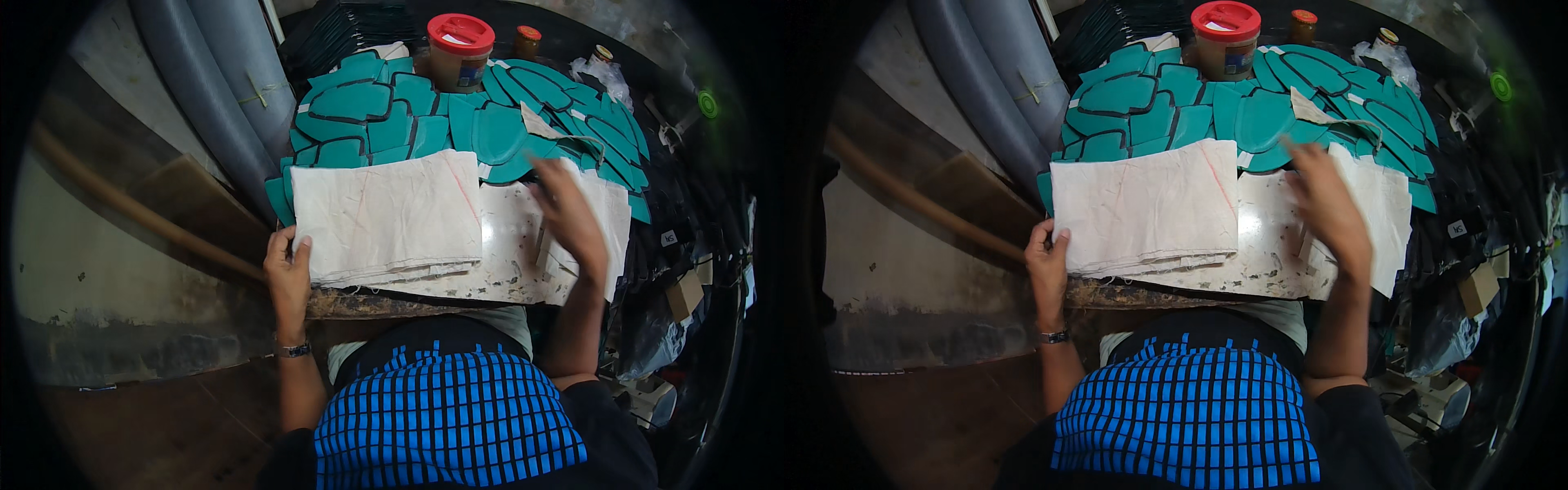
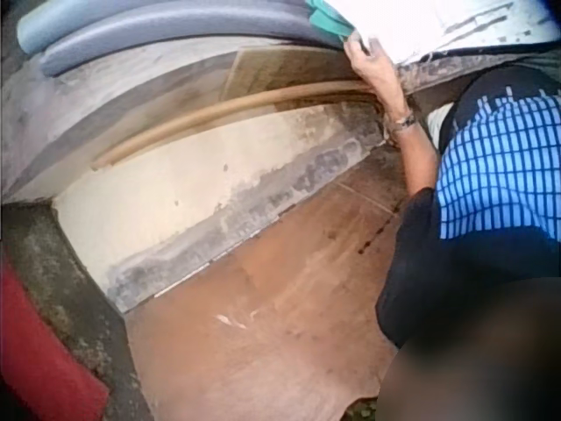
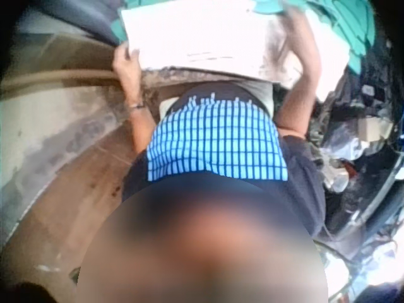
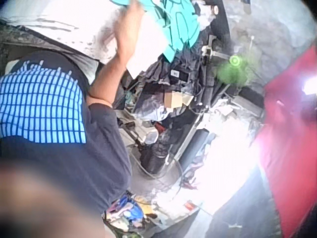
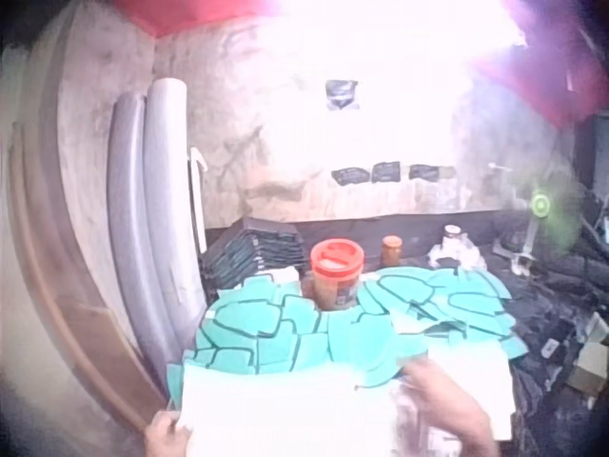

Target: The person folds a white fabric sheet on a table, then retrieves a small white piece from a pile of black material and places it on the fabric. They open a container and rub its contents onto the fabric, smoothing it with both hands. The person then retrieves another white piece from the pile and places it on the fabric.

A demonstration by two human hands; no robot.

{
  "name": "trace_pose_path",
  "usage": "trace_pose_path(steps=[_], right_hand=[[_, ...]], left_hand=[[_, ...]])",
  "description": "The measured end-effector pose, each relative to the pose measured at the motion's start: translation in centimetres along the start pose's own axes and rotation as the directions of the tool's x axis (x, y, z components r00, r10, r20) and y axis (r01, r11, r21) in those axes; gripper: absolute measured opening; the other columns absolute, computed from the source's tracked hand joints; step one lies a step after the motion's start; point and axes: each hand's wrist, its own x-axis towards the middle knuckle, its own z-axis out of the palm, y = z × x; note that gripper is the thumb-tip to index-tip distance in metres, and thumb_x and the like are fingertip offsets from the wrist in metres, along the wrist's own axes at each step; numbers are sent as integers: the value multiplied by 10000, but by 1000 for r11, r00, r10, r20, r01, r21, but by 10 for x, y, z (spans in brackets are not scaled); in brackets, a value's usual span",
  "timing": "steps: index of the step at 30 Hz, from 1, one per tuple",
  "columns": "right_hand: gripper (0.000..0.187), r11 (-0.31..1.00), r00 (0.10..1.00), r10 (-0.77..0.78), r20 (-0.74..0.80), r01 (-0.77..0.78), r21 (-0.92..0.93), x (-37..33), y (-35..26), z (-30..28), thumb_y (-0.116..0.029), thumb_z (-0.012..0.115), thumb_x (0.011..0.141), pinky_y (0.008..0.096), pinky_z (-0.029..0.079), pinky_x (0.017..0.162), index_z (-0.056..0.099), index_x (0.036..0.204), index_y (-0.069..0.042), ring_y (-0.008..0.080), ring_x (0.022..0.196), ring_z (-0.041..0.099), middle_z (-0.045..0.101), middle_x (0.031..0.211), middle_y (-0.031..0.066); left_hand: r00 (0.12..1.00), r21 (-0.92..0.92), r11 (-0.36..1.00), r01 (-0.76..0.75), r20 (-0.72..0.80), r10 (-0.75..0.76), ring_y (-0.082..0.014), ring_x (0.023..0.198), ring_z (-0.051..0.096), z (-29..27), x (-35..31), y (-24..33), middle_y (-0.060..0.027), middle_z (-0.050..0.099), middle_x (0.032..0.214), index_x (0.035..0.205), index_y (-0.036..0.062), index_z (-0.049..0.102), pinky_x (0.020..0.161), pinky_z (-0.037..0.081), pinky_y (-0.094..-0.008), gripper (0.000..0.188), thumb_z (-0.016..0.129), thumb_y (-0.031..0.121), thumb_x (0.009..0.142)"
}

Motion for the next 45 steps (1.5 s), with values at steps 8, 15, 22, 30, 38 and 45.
trace_pose_path(steps=[8, 15, 22, 30, 38, 45], right_hand=[[589, 961, 968, -88, 233, 22, 274, 57, -44, 69, -92, 647, 872, 423, 399, 1061, 472, 1434, -110, 366, 1200, 492, 521, 1268, 198], [444, 783, 983, -146, -114, 185, 594, 55, -73, 46, -314, 562, 996, 362, 436, 963, 533, 1374, -83, 243, 1106, 534, 535, 1161, 121], [580, 615, 998, -42, 49, -13, 789, -6, -62, -34, -325, 560, 945, 332, 320, 1104, 457, 1423, -12, 211, 1263, 472, 516, 1390, 119], [475, 736, 978, 43, 206, -170, 656, -31, -14, -37, 55, 551, 884, 219, 415, 813, 474, 1338, -66, 90, 910, 508, 586, 1094, 54], [473, 799, 921, 385, 57, -364, 479, -47, 51, -71, -37, 626, 896, 264, 453, 880, 538, 1360, -59, 145, 932, 570, 649, 1049, 94], [375, 823, 941, 339, -17, -288, 489, -44, 58, -80, -105, 634, 917, 236, 414, 870, 609, 1274, 6, 94, 923, 522, 623, 1025, 16]], left_hand=[[992, -527, 841, -120, -94, 83, -87, 891, 596, -44, 14, 64, -50, 664, 1006, 1104, -10, 602, 836, 471, -232, 151, 600, 57, 969], [983, -471, 880, -62, 125, 136, -141, 933, 644, -16, 2, 130, -122, 692, 1060, 1209, -32, 598, 872, 503, -291, 281, 574, 4, 932], [276, -656, 720, -226, 666, 693, -427, 1479, 194, 98, -49, 158, -270, 175, 1599, 1541, 33, 271, 1200, 195, -438, 655, 566, 230, 990], [650, -404, 907, 123, 723, 234, -197, 1088, 625, 74, -7, 92, -103, 689, 1133, 1122, -1, 684, 999, 457, -325, 221, 575, 130, 982], [985, 543, 822, -173, 106, 138, -377, 1067, 586, 24, 58, -12, -218, 590, 1182, 1282, -61, 566, 946, 472, -445, 627, 801, 234, 781], [985, 89, 993, -73, 162, 57, -164, 734, 542, 4, 65, -6, -90, 634, 848, 1002, -31, 577, 680, 465, -333, 292, 737, 170, 864]])
